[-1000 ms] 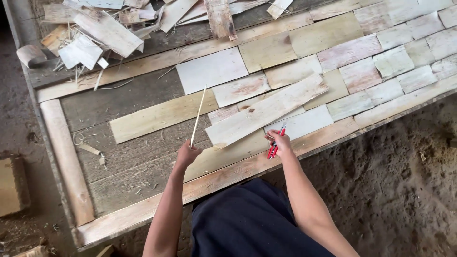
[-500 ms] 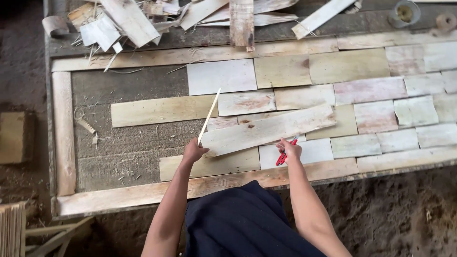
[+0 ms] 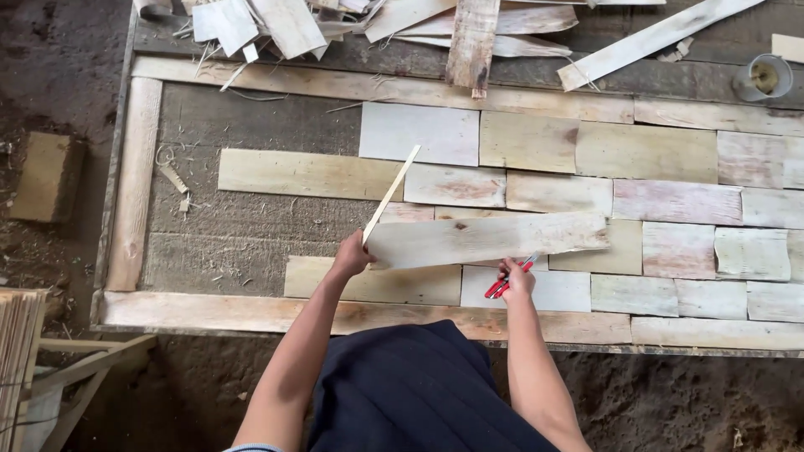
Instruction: The person uses a red utility knife to cut and trim thin wooden planks on a workbench. They repeatedly pick up planks, score them, and snap off sections, placing the cut pieces into a pile.
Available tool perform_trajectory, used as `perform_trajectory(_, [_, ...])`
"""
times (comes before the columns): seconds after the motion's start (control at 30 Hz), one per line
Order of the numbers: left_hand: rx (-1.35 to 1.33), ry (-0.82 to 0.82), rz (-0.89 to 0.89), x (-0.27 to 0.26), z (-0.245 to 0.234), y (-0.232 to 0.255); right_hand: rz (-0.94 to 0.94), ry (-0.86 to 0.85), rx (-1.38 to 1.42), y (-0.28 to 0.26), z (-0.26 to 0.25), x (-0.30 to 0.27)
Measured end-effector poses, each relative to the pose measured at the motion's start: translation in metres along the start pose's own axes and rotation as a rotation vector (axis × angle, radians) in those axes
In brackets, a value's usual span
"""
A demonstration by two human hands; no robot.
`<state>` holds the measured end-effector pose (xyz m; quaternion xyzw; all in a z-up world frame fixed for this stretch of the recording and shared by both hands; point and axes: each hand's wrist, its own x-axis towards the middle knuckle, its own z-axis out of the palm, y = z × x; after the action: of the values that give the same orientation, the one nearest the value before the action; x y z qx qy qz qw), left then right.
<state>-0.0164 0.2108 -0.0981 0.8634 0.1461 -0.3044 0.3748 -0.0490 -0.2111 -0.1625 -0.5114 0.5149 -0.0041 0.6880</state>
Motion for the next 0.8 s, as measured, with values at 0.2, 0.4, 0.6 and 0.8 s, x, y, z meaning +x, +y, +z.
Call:
perform_trajectory(0.2, [-0.203,0.122,0.104,-0.044,-0.027,0.018,-0.028,-0.104,0.194,-0.027,0.006,-0.064])
perform_trajectory(0.4, [-0.426,0.279,0.446,-0.048,-0.034,-0.004,0.089,-0.208,0.611,-0.067,0.023,-0.125])
perform_trajectory(0.6, [-0.286,0.448,0.712,-0.074,-0.064,-0.014,-0.059,-0.449,0.652,-0.1,0.038,-0.209])
perform_trajectory(0.8, [-0.177,0.532,0.963,-0.097,-0.083,-0.017,-0.097,-0.362,0.253,-0.07,0.049,-0.146])
